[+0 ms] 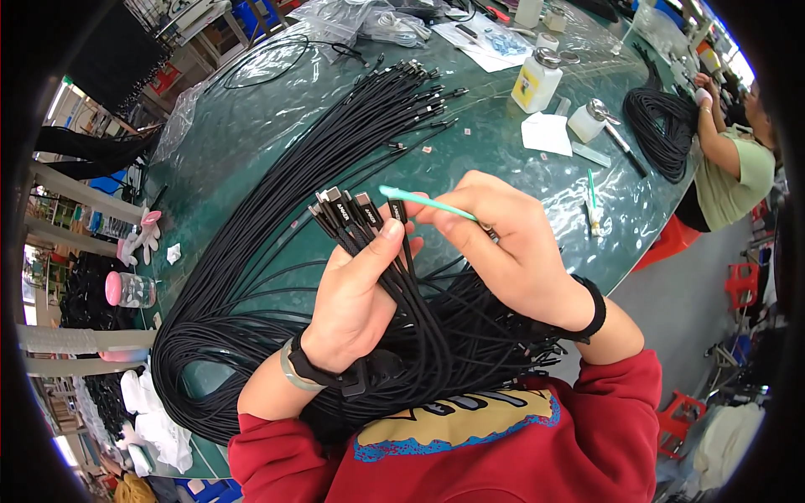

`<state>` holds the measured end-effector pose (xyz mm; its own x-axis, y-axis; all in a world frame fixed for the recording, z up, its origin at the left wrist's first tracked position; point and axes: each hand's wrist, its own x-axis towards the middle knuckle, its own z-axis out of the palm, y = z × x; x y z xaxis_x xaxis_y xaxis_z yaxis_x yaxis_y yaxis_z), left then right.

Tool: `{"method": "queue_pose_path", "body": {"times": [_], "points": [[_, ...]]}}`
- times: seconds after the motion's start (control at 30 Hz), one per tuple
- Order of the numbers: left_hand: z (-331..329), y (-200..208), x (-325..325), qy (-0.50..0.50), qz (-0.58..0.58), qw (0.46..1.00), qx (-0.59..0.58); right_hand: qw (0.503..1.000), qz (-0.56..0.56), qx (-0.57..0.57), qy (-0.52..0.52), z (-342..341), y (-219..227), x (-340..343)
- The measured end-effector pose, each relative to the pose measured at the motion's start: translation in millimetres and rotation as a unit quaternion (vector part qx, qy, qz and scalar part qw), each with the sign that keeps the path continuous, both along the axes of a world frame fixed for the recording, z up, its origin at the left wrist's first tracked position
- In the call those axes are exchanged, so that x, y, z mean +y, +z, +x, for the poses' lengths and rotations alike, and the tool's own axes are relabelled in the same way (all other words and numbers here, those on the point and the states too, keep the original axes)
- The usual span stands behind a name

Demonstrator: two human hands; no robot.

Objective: The person picks up a bundle of cables and wipes each connector one at a time with a cloth-wrapped tool. After cleaning a connector, they move it aside to reach the next one in the bundle.

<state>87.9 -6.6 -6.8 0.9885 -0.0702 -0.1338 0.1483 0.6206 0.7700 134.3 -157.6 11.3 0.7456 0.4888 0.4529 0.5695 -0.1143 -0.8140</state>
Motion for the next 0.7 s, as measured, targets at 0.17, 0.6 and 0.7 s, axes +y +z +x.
{"method": "queue_pose_path", "body": {"times": [0.17,0.6,0.7], "points": [[-5,4,4,-0.033,-0.031,0.999,-0.011,0.973,0.036,0.196,0.116,2,-11,6],[-7,12,11,0.008,0.008,1.000,0.008,0.906,0.076,0.401,0.115,-6,-6,9],[-7,11,12,0.008,0.084,0.996,0.013,0.909,0.058,0.395,0.118,-7,-6,8]]}}
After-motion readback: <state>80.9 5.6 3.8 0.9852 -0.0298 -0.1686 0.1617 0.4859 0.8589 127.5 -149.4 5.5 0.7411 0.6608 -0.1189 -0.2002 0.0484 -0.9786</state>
